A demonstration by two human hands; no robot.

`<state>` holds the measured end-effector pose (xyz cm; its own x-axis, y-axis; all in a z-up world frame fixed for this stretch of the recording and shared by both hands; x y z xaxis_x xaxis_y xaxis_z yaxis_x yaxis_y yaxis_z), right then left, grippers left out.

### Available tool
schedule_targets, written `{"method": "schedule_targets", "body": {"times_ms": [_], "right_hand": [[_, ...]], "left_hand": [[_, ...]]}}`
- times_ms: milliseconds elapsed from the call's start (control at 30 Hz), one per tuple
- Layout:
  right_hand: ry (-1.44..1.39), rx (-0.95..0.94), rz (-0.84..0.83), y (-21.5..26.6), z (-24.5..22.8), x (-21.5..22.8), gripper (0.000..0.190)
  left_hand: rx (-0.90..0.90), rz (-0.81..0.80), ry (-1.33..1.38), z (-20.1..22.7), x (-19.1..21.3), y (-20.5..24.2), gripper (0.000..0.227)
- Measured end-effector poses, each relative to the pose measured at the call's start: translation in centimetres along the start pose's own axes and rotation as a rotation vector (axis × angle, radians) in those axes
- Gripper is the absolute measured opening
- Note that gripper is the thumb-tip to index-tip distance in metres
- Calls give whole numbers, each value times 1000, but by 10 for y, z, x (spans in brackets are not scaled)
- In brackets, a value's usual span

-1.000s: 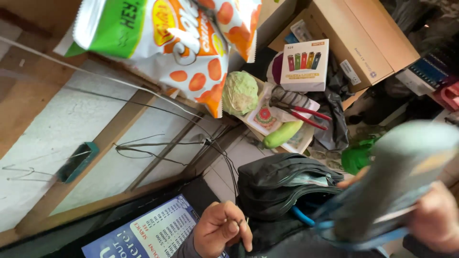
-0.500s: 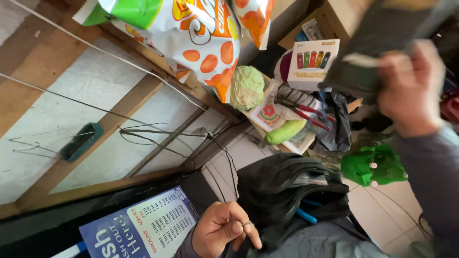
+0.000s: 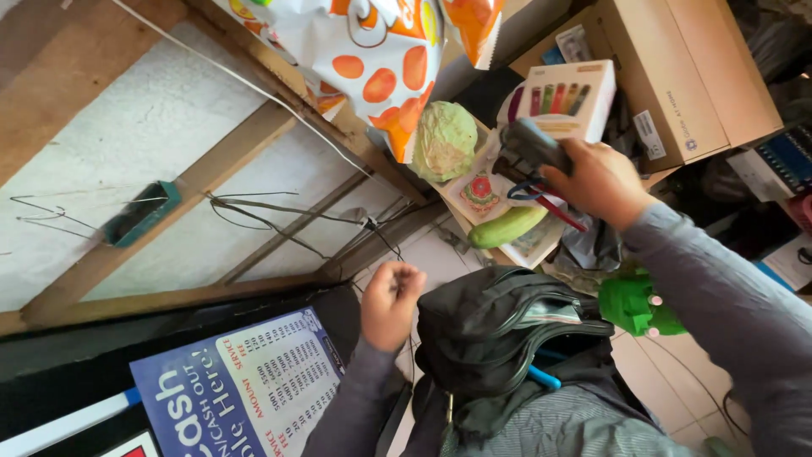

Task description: Connecting and preparing wires for an electronic component or device.

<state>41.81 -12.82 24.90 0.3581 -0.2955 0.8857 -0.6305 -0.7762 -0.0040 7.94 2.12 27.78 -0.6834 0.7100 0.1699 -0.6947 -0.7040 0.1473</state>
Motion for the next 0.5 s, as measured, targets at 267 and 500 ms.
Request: {"method": "schedule_targets", "body": {"times_ms": [267,500], "right_hand": [[99,142,12,-16,-12,-19,43],[295,333,527,29,-60,15,34]], "left_hand": [[-94,-158,-243,25,-37,-42,26],[-111,-148,-300,34,-34,-52,28]]}}
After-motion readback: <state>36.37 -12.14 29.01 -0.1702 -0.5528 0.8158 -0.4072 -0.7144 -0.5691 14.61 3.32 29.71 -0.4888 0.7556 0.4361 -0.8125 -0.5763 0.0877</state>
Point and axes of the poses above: each hand's wrist, its own y-axis away from the middle knuckle, its own x-axis out of the back of the hand, z = x × y, the point moved 10 cm from there along -y, towards the middle knuckle
